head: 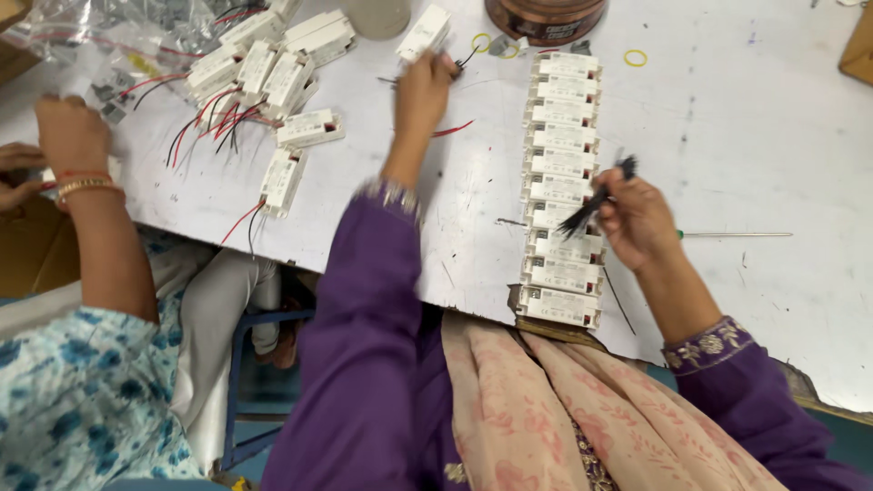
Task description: The person organizes several white electrical components on a table, aligns them in a row, and uses a screwdriver to secure black wires into the terminals of one of the units.
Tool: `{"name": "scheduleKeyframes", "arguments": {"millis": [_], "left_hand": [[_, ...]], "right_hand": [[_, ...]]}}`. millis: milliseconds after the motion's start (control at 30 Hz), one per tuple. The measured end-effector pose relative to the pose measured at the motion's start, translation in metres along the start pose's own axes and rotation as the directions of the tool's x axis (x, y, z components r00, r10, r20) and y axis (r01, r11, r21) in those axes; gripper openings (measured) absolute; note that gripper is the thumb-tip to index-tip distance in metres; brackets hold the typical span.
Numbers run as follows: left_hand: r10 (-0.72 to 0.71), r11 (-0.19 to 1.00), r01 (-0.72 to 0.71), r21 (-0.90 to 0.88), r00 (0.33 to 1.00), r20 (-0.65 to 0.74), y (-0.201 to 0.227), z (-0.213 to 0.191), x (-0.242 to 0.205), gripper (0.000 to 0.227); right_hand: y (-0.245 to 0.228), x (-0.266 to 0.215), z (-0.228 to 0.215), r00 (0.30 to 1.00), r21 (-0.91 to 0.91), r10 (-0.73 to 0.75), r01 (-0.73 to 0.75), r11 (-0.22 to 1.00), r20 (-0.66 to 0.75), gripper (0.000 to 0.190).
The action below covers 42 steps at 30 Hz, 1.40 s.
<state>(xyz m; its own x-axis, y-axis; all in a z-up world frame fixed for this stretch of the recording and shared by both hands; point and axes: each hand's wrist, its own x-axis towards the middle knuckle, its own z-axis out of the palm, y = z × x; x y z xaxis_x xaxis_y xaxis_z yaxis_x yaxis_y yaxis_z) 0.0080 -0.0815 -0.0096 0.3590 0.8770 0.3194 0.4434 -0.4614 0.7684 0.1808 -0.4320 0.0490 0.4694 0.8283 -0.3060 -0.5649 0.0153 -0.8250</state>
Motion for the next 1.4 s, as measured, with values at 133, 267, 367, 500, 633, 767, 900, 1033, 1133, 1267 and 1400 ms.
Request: {"name": "scheduleKeyframes", "arguments": {"millis": [133,267,367,500,633,767,900,1033,1133,1267,1400], "left_hand": [[-0.128,0.662,0.489,-0.567,0.82,0.557,0.052,0.012,-0.127,0.047],[-0.225,0.377,0.729,-0.571,0.67,0.708,0.086,-0.005,-0.182,0.04],[-0.187,0.408,0.659,-0.632,0.738,0.649,0.086,-0.01,-0.19,0.043],[-0.19,0.47,0.675,-0.568,0.706,0.682,0.081,-0.015,-0.183,0.038],[-0.177,0.417,0.717,-0.559,0.667,0.724,0.083,-0.016,-0.183,0.035],[-0.148,0.318,0.739,-0.594,0.657,0.739,0.082,-0.013,-0.187,0.03],[-0.168,0.233,0.662,-0.712,0.749,0.641,0.091,-0.008,-0.187,0.032],[-0.316,0.474,0.457,-0.753,0.886,0.339,0.11,-0.025,-0.185,0.037],[-0.201,0.743,0.159,-0.651,0.98,0.01,0.107,-0.037,-0.198,0.035],[0.111,0.904,-0.191,-0.384,0.969,-0.221,0.089,-0.035,-0.21,0.044],[-0.099,0.909,0.08,-0.41,0.995,-0.027,0.082,-0.032,-0.219,0.051]], "right_hand": [[0.02,0.008,0.045,0.998,-0.286,0.04,-0.026,0.958,0.043,0.024],[0.029,0.02,0.087,0.977,-0.479,-0.042,0.14,0.866,0.211,0.019],[0.026,0.027,0.102,0.971,-0.607,-0.029,0.172,0.775,0.238,0.021],[0.024,0.035,0.101,0.975,-0.697,0.058,0.11,0.708,0.213,0.023],[0.03,0.048,0.085,0.907,-0.815,-0.165,0.42,0.399,0.387,0.035],[0.04,0.054,0.08,0.926,-0.823,-0.167,0.377,0.425,0.338,0.04],[0.043,0.05,0.085,0.946,-0.671,-0.152,0.311,0.673,0.287,0.039],[0.03,0.04,0.09,0.962,-0.52,-0.136,0.244,0.819,0.237,0.042],[0.022,0.024,0.083,0.955,-0.408,-0.145,0.244,0.88,0.258,0.034],[0.021,0.01,0.067,0.964,-0.418,-0.141,0.227,0.88,0.227,0.024],[0.019,0.008,0.053,0.97,-0.421,-0.152,0.221,0.88,0.192,0.019]]}}
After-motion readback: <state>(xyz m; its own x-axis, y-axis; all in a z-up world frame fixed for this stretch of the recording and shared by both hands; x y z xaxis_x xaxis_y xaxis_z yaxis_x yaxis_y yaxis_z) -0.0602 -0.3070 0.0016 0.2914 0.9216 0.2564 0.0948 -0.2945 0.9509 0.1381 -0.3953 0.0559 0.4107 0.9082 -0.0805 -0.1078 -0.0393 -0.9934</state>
